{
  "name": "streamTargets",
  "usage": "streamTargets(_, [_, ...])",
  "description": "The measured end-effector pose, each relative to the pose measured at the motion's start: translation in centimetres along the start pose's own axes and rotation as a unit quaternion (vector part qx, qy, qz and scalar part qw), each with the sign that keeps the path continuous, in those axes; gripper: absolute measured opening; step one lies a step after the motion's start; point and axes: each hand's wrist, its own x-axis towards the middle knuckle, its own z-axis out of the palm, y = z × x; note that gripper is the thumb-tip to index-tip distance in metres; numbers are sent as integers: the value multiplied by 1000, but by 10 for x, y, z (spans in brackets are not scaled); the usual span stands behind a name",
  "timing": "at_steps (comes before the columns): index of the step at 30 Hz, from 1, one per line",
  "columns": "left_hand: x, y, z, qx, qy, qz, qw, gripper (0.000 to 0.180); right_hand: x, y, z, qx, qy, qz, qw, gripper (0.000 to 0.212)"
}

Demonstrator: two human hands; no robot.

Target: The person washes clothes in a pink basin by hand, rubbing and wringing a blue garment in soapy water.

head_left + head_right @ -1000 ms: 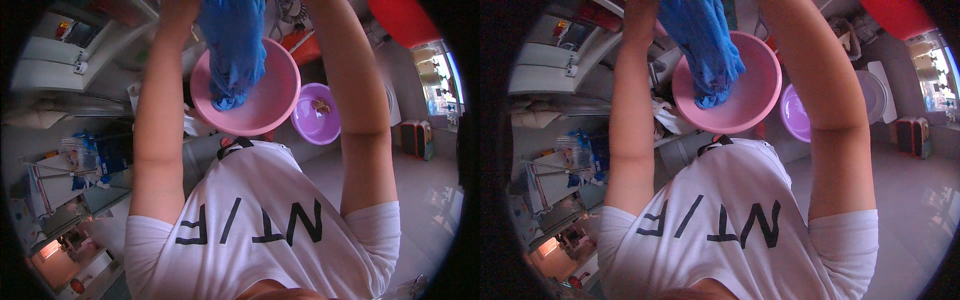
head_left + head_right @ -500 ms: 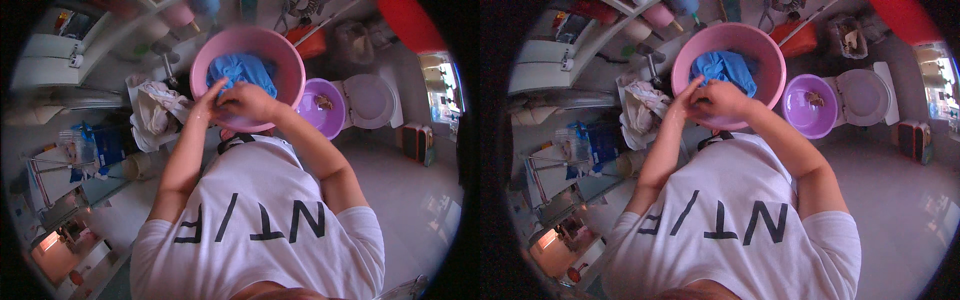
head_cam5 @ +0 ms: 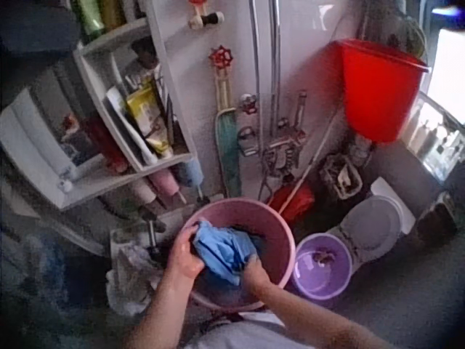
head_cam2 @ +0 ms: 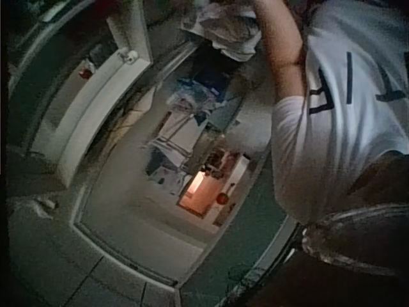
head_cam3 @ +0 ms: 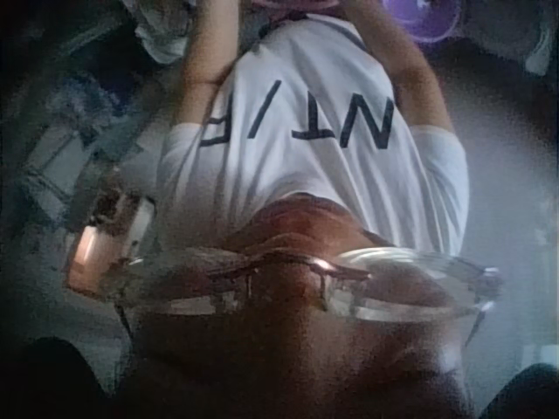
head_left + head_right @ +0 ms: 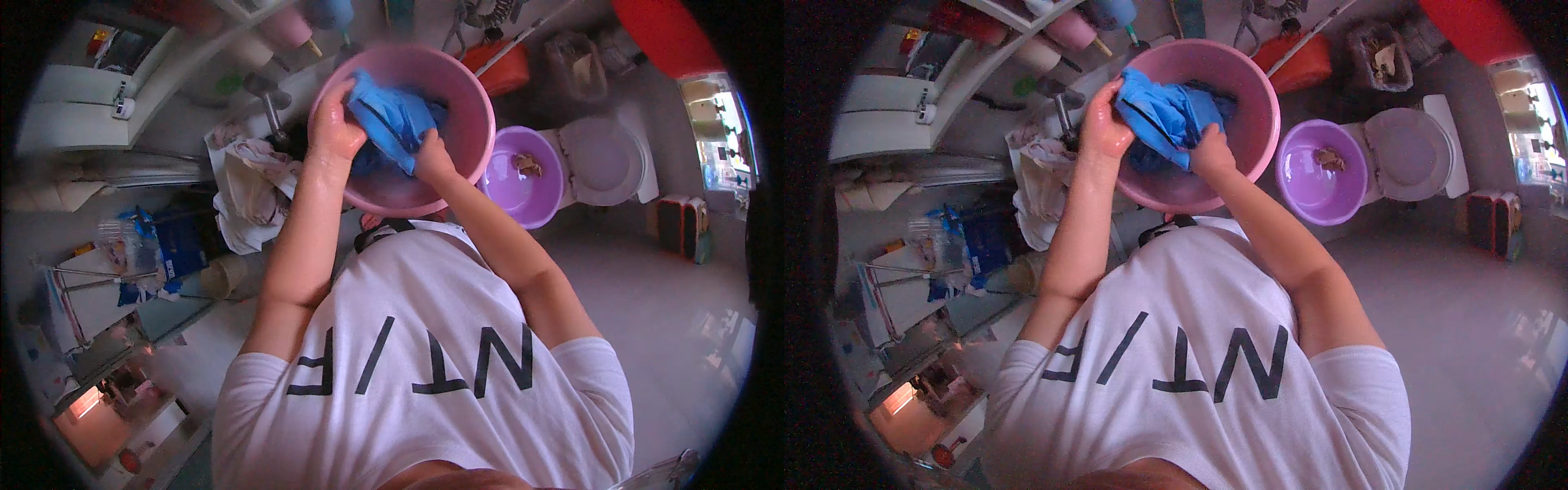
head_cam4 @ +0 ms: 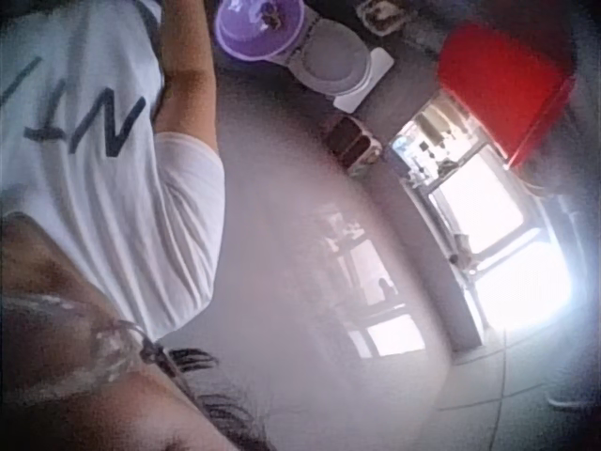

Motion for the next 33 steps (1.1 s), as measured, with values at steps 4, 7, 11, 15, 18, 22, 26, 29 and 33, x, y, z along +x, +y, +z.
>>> streamTargets(4, [-20, 24, 25, 9, 24, 48, 999, 18, 5, 7, -3, -32, -22, 75, 996, 65])
streamTargets(7, [-16, 60, 6, 10, -86, 44, 995, 16, 42, 41, -4, 92, -90, 161, 978, 40])
streamTargets(11, [-20, 74, 9, 165, -48, 24, 985, 20, 59, 45, -9, 180, -97, 117, 972, 31])
streamTargets(15, [-35, 73, 24, 450, -36, 21, 892, 38, 87, 38, -36, 500, -15, 206, 841, 34])
streamTargets(18, [-28, 94, -20, 727, -49, 2, 684, 52, 55, -27, -91, 589, -86, 81, 800, 39])
streamTargets(22, [-15, 81, -36, 903, -48, 22, 427, 62, 38, -50, -127, 100, -193, -152, 964, 44])
streamTargets(26, [6, 77, -11, 928, -57, -159, 332, 41, 39, -82, -135, -448, -156, -257, 842, 28])
streamTargets(29, [8, 87, 5, 932, -130, -111, 319, 32, 41, -102, -159, -493, -116, -299, 809, 23])
streamTargets(33, [-13, 136, 26, 784, -98, -64, 609, 25, 11, -151, -199, -62, -112, -256, 958, 31])
